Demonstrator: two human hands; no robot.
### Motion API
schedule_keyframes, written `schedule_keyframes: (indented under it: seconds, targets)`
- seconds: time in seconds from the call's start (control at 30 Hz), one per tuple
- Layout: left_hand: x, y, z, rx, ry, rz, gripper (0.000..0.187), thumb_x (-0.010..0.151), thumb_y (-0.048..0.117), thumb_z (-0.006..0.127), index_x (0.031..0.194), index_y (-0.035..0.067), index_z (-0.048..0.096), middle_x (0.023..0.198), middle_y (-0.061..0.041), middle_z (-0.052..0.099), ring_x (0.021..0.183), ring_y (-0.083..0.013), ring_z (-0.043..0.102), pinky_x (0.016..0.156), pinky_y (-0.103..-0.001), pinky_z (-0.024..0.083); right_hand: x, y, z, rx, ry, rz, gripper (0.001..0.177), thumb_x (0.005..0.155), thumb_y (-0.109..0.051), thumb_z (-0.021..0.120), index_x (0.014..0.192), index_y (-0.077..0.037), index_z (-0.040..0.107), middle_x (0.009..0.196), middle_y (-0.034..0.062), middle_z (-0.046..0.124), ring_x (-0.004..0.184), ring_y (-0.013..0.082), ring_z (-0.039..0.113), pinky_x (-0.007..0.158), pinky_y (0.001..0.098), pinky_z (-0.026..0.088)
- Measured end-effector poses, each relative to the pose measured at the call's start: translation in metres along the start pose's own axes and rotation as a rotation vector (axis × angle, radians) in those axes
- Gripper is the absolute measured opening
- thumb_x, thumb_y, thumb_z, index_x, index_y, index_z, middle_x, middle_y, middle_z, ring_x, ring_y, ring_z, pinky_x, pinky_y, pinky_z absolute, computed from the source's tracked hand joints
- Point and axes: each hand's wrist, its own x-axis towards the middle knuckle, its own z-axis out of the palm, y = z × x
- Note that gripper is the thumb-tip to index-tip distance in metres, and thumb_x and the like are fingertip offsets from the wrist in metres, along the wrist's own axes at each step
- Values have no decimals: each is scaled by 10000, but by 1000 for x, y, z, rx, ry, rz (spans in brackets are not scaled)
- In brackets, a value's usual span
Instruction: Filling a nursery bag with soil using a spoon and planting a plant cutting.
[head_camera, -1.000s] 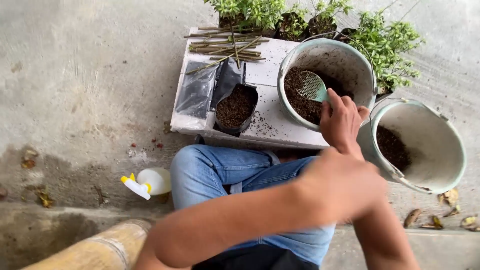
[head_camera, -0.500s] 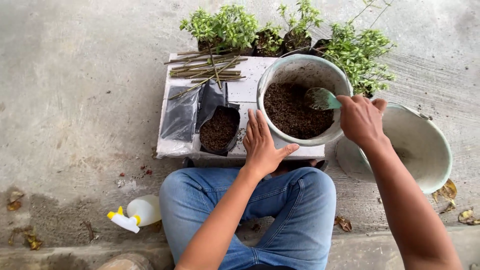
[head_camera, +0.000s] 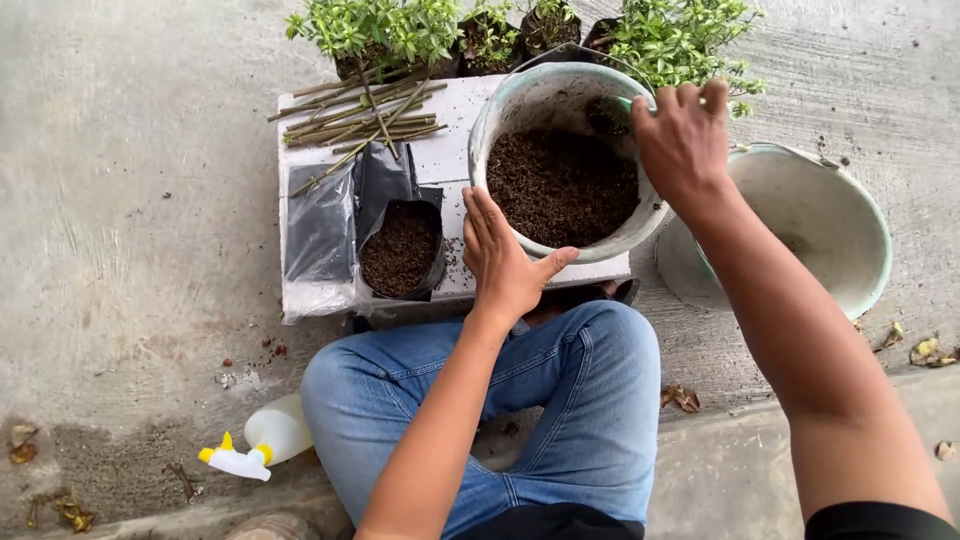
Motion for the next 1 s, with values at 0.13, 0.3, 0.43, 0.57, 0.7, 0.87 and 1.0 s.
schedule_keyframes:
  seconds: [0.13,0.3,0.43,0.57,0.7,0.87,1.0]
  targets:
    - [-2,-4,6,48,53,27,1457,727,727,784,1578,-61,-97,1646,-385,-59,1518,-557,50,1167,-679,123,-3,-18,17,-118,22,-53,447,928,-314,688,1366,-233,658,769,-49,593,720,133,457,936,353,225]
    - [-5,16,-21,-177,-21,-79,1483,657,693,824,1630,19,-69,1687,-274,12,1516,-485,121,1155,-672,190,-8,-43,46,394,7,89,238,943,-163,600,1137,-91,716,919,137,655,890,296,594,898,505,234]
    - [-7,18,-24,-176,-38,-86,1469,666,677,825,1631,21,-67,1688,-270,4,1517,-485,109,1155,-674,174,-10,-60,23,579,-220,140,229,900,-207,553,934,-212,780,876,87,746,889,339,706,1004,644,249]
    - [-7,18,-24,-181,-37,-98,1456,677,688,814,1635,33,-65,1690,-261,15,1520,-474,108,1160,-669,168,-10,-63,-5,663,-160,67,246,932,-149,585,1082,-183,776,918,141,705,900,373,684,914,565,373]
    - [-9,17,-26,-211,-80,-113,1469,679,743,774,1633,52,-103,1691,-256,-16,1524,-469,71,1165,-667,132,-11,-42,-3,729,-113,70,261,995,-91,608,1213,-94,753,945,159,714,945,392,684,946,551,370]
    - [-13,17,-30,-213,-93,-120,1450,704,729,772,1632,54,-115,1690,-257,-36,1526,-470,56,1166,-668,118,-5,-20,43,158,123,14,211,909,-176,657,1101,-231,722,894,41,691,878,233,627,941,477,269]
    - [-7,21,-32,-206,-118,-138,1461,698,733,772,1631,78,-142,1696,-230,-70,1532,-453,33,1174,-659,94,-9,-26,54,101,438,-63,92,833,-102,677,910,-62,706,742,147,593,748,300,558,895,496,306]
